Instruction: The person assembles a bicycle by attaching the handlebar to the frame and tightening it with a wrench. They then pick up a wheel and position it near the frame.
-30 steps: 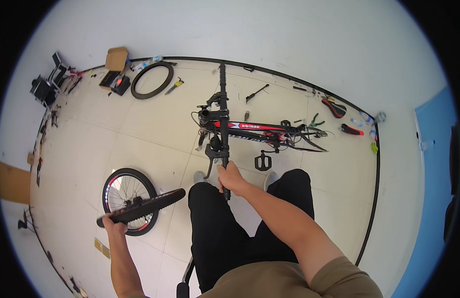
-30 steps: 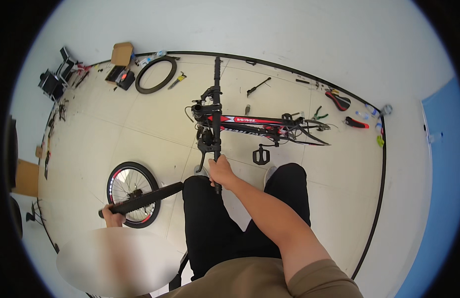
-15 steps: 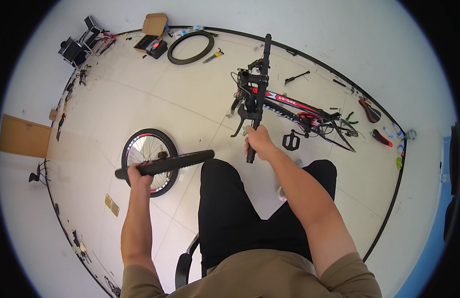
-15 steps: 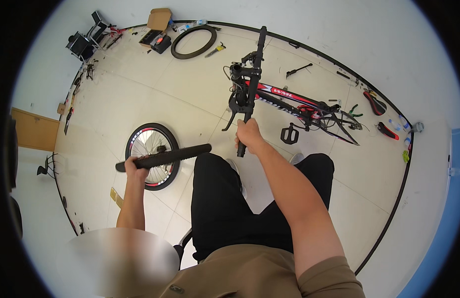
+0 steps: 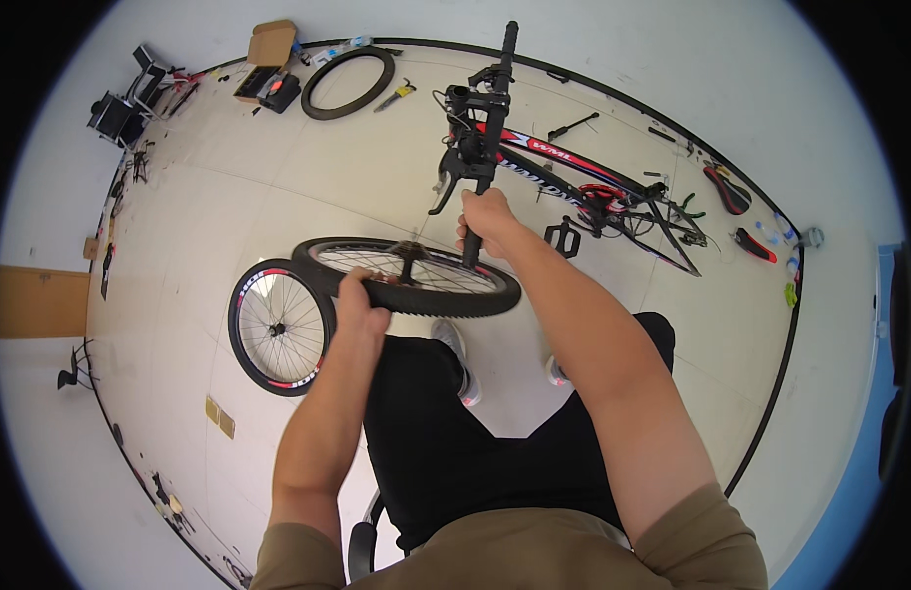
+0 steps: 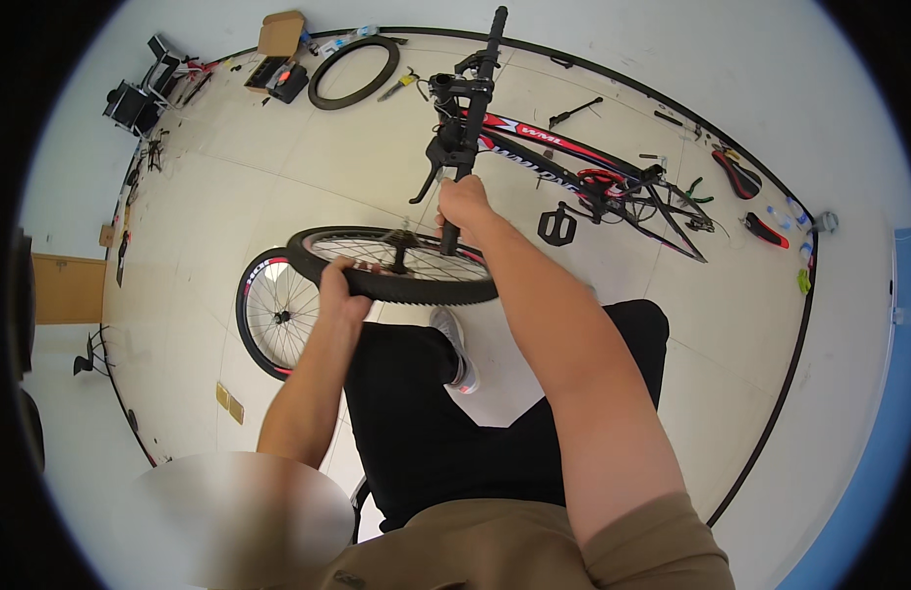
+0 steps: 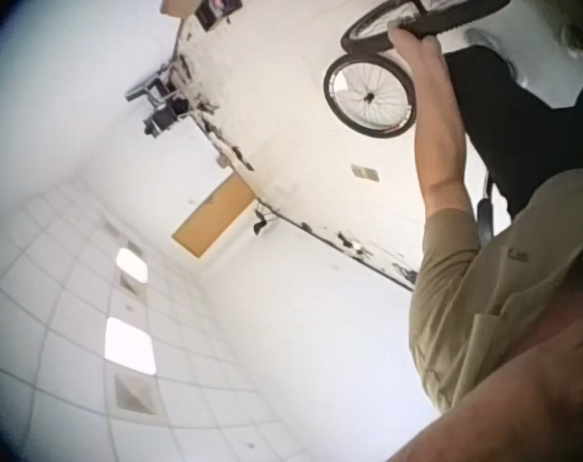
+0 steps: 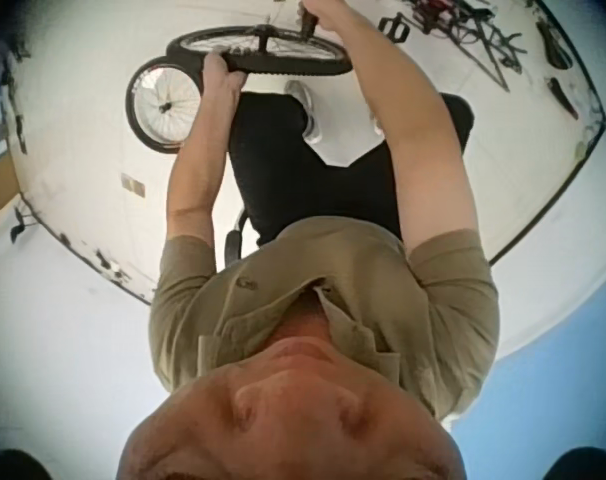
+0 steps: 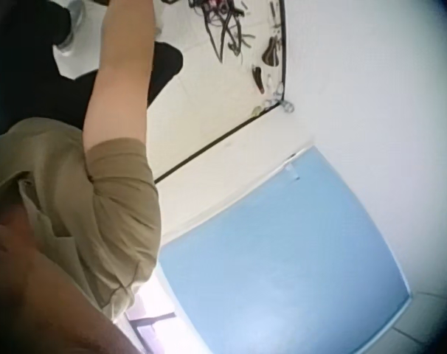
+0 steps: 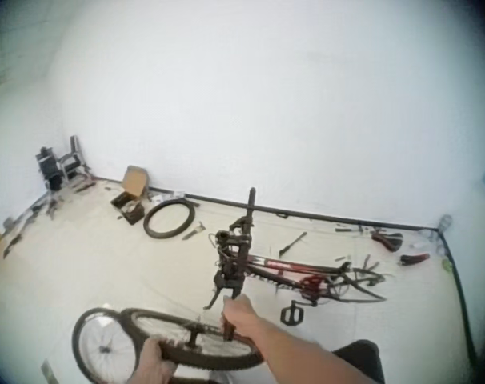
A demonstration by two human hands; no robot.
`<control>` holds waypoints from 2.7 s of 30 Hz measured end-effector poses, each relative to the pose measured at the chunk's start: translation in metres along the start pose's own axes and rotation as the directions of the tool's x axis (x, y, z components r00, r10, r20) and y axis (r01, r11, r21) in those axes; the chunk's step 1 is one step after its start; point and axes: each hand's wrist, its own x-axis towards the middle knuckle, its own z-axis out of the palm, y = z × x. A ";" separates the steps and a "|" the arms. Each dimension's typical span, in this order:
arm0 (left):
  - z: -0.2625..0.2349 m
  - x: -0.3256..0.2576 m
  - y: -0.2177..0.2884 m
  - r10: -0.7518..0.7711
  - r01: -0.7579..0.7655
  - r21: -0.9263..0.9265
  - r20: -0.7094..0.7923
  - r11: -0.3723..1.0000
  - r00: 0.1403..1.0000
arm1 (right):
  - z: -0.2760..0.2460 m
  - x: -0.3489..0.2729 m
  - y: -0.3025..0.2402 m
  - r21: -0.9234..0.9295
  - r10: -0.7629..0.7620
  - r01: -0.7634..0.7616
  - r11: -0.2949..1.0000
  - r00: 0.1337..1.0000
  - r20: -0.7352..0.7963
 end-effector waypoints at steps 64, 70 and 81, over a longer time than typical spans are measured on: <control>0.149 0.025 -0.091 0.174 -0.505 0.825 0.475 0.252 0.863 | -0.122 -0.023 0.097 -0.789 -0.514 0.611 0.066 0.699 0.498; 0.147 0.030 -0.079 0.117 -0.485 0.852 0.471 0.197 0.874 | -0.175 -0.008 0.089 -0.760 -0.487 0.649 0.034 0.675 0.555; 0.139 0.045 -0.068 0.101 -0.453 0.850 0.443 0.270 0.891 | -0.282 -0.054 0.056 -0.884 -0.430 0.456 0.100 0.821 0.375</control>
